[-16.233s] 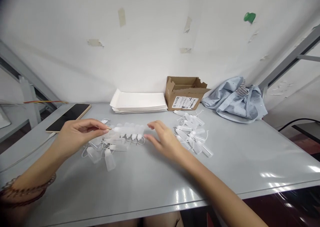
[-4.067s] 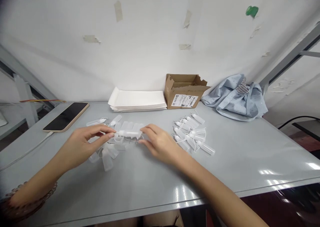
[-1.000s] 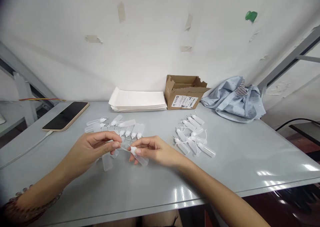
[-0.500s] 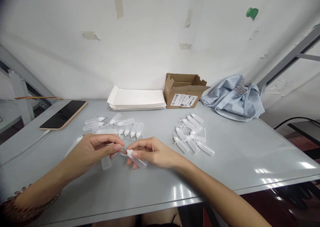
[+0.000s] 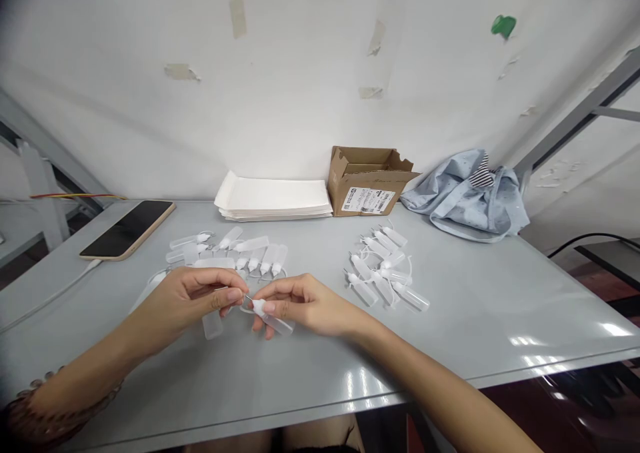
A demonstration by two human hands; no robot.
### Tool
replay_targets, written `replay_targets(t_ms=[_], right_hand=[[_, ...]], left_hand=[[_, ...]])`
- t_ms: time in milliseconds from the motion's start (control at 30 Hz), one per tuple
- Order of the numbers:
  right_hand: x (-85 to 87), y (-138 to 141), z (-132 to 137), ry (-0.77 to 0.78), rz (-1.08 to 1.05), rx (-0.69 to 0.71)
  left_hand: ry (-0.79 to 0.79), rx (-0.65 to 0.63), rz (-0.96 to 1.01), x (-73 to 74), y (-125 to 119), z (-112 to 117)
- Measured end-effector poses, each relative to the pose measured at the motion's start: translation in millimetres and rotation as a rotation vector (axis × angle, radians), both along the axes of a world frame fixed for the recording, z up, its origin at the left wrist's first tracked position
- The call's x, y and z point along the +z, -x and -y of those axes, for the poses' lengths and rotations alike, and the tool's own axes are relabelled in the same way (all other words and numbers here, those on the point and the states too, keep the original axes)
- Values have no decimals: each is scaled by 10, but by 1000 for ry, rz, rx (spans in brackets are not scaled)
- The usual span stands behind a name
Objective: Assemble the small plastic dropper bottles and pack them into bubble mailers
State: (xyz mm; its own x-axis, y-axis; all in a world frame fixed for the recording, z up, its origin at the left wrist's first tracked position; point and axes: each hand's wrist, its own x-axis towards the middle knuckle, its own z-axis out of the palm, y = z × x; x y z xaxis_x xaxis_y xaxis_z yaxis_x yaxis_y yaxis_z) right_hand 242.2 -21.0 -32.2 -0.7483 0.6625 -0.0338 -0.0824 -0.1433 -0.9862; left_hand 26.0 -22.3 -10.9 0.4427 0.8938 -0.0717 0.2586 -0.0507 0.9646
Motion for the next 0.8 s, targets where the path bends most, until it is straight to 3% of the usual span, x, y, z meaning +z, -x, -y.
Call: replay_targets(t_ms=[600, 800], right_hand=[[32, 9, 12, 5, 62, -72], [24, 28, 13, 18, 79, -135]], left_hand=[[-53, 26, -84, 7, 16, 29], [-183, 23, -152, -8, -12, 31]])
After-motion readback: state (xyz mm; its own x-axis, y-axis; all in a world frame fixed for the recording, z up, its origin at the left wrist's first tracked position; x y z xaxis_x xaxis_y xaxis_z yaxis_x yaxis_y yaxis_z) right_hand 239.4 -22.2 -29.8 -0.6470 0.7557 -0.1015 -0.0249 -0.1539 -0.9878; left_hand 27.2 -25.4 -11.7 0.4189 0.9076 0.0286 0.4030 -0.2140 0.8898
